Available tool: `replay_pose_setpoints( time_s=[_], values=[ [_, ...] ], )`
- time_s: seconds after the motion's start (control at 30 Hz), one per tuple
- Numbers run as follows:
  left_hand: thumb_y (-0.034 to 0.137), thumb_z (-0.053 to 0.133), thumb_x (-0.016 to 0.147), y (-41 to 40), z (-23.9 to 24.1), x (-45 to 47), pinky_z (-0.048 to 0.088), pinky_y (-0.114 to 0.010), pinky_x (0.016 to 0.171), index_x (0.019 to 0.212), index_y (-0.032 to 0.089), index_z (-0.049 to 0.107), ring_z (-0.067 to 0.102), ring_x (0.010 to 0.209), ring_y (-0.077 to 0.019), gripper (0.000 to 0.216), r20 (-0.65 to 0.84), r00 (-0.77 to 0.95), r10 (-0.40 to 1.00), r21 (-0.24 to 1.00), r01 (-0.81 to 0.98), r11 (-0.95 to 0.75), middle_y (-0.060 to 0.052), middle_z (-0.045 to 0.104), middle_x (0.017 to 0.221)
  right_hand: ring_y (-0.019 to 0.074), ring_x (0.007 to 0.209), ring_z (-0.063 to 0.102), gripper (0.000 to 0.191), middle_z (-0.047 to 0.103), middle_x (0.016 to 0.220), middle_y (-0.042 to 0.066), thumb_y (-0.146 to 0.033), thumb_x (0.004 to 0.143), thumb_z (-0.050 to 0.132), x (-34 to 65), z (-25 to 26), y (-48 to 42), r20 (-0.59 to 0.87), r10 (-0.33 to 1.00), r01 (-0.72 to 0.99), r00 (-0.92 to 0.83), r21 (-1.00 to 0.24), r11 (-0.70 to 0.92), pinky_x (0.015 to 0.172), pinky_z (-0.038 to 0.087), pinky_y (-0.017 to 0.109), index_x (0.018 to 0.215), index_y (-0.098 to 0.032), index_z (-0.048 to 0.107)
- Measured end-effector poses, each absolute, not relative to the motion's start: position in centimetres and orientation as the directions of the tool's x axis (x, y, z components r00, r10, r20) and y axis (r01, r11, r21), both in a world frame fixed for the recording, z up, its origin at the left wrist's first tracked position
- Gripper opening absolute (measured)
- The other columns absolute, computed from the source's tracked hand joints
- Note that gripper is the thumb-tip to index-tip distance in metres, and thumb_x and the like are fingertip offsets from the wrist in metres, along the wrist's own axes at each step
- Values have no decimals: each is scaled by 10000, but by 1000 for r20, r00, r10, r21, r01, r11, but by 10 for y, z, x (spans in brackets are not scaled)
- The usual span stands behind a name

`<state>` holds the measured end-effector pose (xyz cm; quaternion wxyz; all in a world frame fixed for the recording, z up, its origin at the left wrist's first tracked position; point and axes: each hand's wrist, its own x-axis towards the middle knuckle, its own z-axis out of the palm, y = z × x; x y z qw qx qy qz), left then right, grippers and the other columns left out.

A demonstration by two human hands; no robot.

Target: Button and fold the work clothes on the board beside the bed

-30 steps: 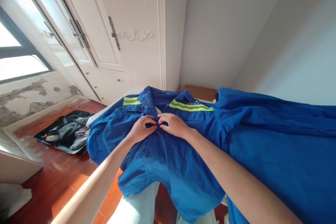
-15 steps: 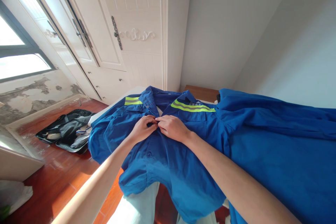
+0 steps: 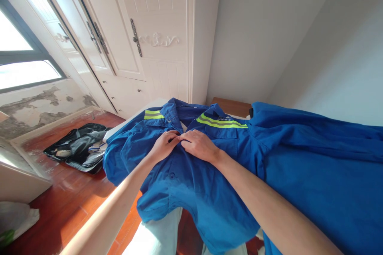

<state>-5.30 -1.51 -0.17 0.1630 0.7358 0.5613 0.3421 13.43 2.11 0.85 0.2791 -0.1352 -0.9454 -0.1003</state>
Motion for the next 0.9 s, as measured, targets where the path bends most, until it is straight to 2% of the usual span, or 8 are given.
replay_pose_setpoints(
  time_s=[0.17,0.4,0.47,0.6,0.7,0.8,0.9],
  values=[
    [270,570,868,-18,2,-54,457,-324,918,786,208,721,632,1016,-213,183,301,137,944,635,710,-305,-60,711,1070,195,882,595,279,684,969,67,-173,981,387,134,5,21,569,233,339,-789,87,937,773,465,343,892,-194,651],
    [232,527,882,-16,2,-55,484,-296,875,763,182,705,643,978,-205,220,319,137,938,674,663,-326,-68,713,1037,203,884,594,264,678,964,73,-190,976,422,133,7,19,550,265,333,-792,26,943,791,456,346,868,-198,663],
    [228,527,882,-15,0,-55,488,-285,864,755,180,703,645,971,-200,223,322,132,937,688,648,-328,-69,714,1029,198,893,593,243,670,958,71,-205,972,447,134,8,19,547,288,313,-786,-50,948,803,464,345,867,-202,666],
    [231,533,884,-14,-1,-55,485,-264,857,745,187,699,648,963,-184,221,319,110,941,702,639,-313,-58,717,1009,182,932,598,124,656,964,58,-242,938,545,135,6,24,569,408,286,-714,-295,912,848,494,331,926,-201,662],
    [234,533,890,-14,-1,-56,482,-253,841,732,188,694,644,956,-177,230,314,118,942,697,645,-313,-51,716,1007,188,975,604,118,661,1008,59,-270,909,603,135,1,28,562,479,293,-674,-393,872,895,501,350,980,-201,666],
    [230,530,896,-14,-2,-56,477,-255,825,721,188,695,636,950,-177,244,307,132,942,672,671,-313,-50,712,1010,200,988,609,138,665,1034,62,-278,905,608,136,-1,29,532,497,309,-686,-405,861,905,506,372,998,-209,683],
    [212,529,899,-13,-3,-56,464,-266,816,716,179,696,629,926,-180,250,308,141,941,644,697,-315,-57,708,993,213,992,608,151,668,1046,72,-257,914,590,136,0,29,493,465,322,-735,-349,880,904,509,392,1018,-205,685]
  ],
)
